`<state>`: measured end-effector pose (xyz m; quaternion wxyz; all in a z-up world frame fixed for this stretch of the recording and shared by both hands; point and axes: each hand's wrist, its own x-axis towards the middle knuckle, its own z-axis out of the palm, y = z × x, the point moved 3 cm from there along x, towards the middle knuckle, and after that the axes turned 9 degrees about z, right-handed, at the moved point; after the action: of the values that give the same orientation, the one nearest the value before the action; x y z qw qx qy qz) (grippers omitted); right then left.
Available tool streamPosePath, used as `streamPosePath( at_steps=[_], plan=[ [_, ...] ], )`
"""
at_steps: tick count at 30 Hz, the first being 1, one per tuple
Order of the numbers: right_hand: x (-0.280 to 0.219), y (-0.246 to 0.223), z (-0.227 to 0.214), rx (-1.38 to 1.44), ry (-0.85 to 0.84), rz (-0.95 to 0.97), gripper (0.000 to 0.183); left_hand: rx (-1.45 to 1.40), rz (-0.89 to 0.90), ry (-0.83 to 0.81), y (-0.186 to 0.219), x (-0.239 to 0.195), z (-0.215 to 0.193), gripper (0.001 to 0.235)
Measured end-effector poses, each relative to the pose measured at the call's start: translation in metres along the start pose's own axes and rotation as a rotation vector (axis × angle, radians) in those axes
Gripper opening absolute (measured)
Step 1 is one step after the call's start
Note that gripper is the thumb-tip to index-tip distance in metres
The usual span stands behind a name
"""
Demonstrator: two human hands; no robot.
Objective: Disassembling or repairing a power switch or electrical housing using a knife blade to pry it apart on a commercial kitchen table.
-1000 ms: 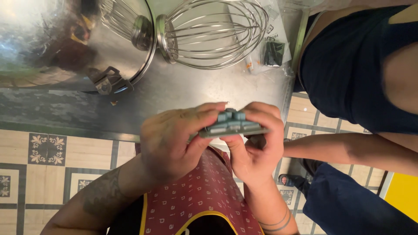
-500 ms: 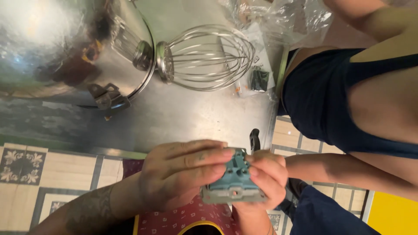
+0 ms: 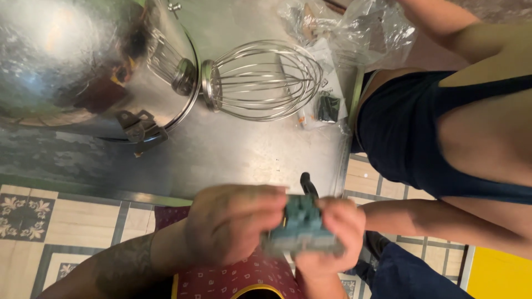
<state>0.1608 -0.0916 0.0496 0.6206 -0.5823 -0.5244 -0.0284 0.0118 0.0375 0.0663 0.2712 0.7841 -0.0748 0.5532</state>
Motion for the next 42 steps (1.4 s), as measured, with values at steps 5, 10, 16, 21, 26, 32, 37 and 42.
streamPosePath(
  at_steps=[5, 10, 16, 21, 26, 32, 37, 42],
  plan=[
    [0.026, 0.018, 0.02, -0.157, -0.045, 0.739, 0.033, 0.043, -0.472, -0.14, -0.033, 0.006, -0.006, 0.036],
    [0.006, 0.031, 0.016, -0.195, -0.087, 0.225, 0.03, 0.047, -0.174, -0.215, -0.047, 0.014, -0.017, 0.024],
    [-0.015, 0.066, 0.019, -0.336, -0.085, -0.043, 0.026, 0.147, 0.092, -0.206, -0.061, -0.02, -0.011, 0.014],
    [-0.02, 0.068, 0.023, -0.28, -0.166, -0.078, 0.027, 0.157, 0.092, -0.18, -0.065, -0.03, -0.009, 0.012],
    [-0.004, 0.072, 0.047, -0.202, -0.158, 0.168, 0.036, 0.194, 0.077, -0.271, -0.068, -0.037, -0.009, 0.021],
    [-0.051, 0.137, 0.013, -0.084, -0.047, 0.64, 0.027, 0.314, -0.089, -0.245, -0.105, -0.117, 0.022, 0.02],
    [-0.08, 0.15, -0.012, -0.013, 0.013, 0.807, 0.021, 0.497, -0.26, -0.392, -0.135, -0.206, 0.042, 0.012],
    [-0.093, 0.147, -0.025, -0.055, 0.078, 1.038, 0.019, 0.539, -0.309, -0.528, -0.145, -0.246, 0.048, 0.006]
  ],
)
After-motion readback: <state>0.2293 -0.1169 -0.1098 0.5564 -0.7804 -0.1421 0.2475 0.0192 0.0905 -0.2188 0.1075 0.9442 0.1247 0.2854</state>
